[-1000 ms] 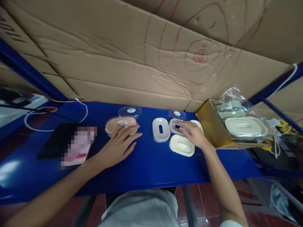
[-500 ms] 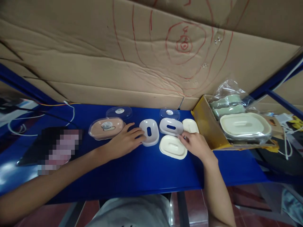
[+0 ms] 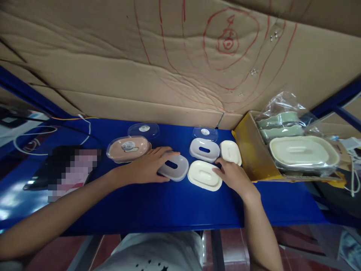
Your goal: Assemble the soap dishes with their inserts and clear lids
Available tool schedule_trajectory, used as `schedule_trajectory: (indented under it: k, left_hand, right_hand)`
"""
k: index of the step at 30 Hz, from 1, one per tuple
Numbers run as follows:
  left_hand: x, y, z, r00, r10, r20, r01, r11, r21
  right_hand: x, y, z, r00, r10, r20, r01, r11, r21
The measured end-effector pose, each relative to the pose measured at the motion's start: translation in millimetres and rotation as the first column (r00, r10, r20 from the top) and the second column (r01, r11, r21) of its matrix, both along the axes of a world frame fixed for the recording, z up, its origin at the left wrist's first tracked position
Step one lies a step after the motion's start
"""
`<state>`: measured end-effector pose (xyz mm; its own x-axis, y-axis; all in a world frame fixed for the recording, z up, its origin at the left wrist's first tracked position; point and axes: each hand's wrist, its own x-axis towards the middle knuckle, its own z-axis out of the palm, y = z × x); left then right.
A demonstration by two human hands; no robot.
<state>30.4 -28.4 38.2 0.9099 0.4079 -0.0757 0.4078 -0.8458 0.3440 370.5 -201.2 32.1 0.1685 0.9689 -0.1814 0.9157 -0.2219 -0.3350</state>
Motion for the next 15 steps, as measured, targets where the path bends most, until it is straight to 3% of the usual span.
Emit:
schedule_trajectory:
  k: [4,7,11,15]
  left_hand:
    - [-4.3,-12.5,5.5,0.969,0.139,0.202,-0.130,0.990,-0.057]
    - [0.8,-28.4,4.0,0.948,0.144,0.285,-0.135,0.990,-0.051]
    - [18.7,-45.0,-3.7,0.966,0.073,0.247,-0.076,0.997,0.002]
    - [24.5,-51.6,-11.7,0.983,0.029,0.181,-0.032,0.999,0.009]
  right_hand:
    - [-8.2,3.0,-1.9,0.998,0.027,-0.059,-0.025,0.999,0.044]
    - [-25.7,8.8,-2.9,0.984,0.092,-0.153,-0.076,0.992,0.104]
    - [-48.5,16.3,-5.1,0.923,0.215,-0.319,-0.150,0.965,0.217]
    - [-52.4,17.8,-7.8,0.875,0.265,-0.404,-0.150,0.944,0.295]
